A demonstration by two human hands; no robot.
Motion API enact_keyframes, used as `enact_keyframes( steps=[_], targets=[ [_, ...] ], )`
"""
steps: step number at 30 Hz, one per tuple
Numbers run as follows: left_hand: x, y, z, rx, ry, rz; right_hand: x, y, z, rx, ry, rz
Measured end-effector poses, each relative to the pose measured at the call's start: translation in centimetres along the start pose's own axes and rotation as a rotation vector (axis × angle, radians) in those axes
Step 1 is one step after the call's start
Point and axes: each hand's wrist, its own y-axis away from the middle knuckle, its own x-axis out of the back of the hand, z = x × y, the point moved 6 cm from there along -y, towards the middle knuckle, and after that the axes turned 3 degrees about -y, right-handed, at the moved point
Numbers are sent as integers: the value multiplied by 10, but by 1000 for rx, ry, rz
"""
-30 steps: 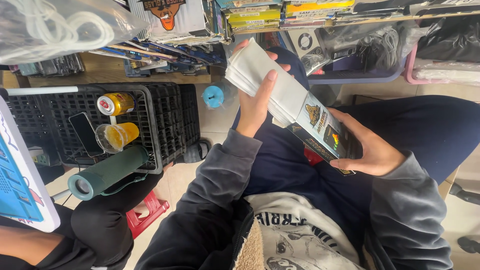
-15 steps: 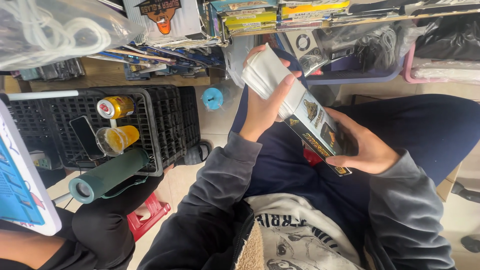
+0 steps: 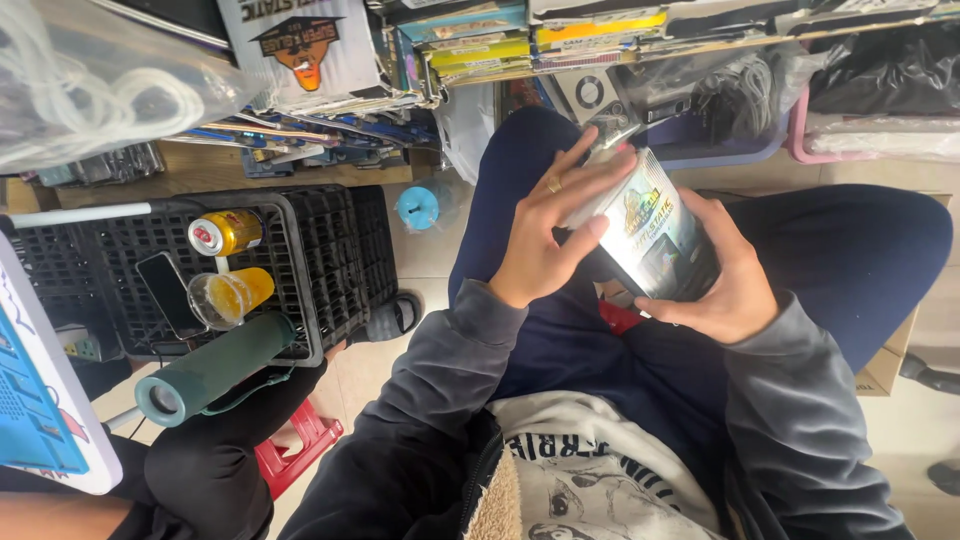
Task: Unboxing and organizing mobile phone screen protectors from retail packaging
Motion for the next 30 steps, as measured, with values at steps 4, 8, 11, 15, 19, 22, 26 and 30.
enact_keyframes(
  steps=[4, 8, 11, 15, 19, 22, 26, 30],
  targets=[
    [-5, 0, -14, -167, -122, 56, 0, 1, 4, 75, 58, 85],
    [-2, -5, -8, -95, -39, 164, 2, -2, -7, 143, 158, 141],
    [-1, -4, -37, 118, 292, 245, 8, -6, -11, 155, 161, 204],
    [-30, 13, -71, 444, 536, 115, 6, -3, -8, 166, 175, 199],
    [-41, 14, -61, 547, 540, 17, 4, -3, 2, 103, 188, 162],
    [-42, 17, -88, 420, 479, -1, 3, -10, -11, 83, 48, 116],
    [-39, 3, -32, 278, 453, -86, 1, 4, 45, -132, -25, 117],
    [-43, 4, -11, 243, 397, -221, -1, 15, 66, -104, -112, 217]
  ],
)
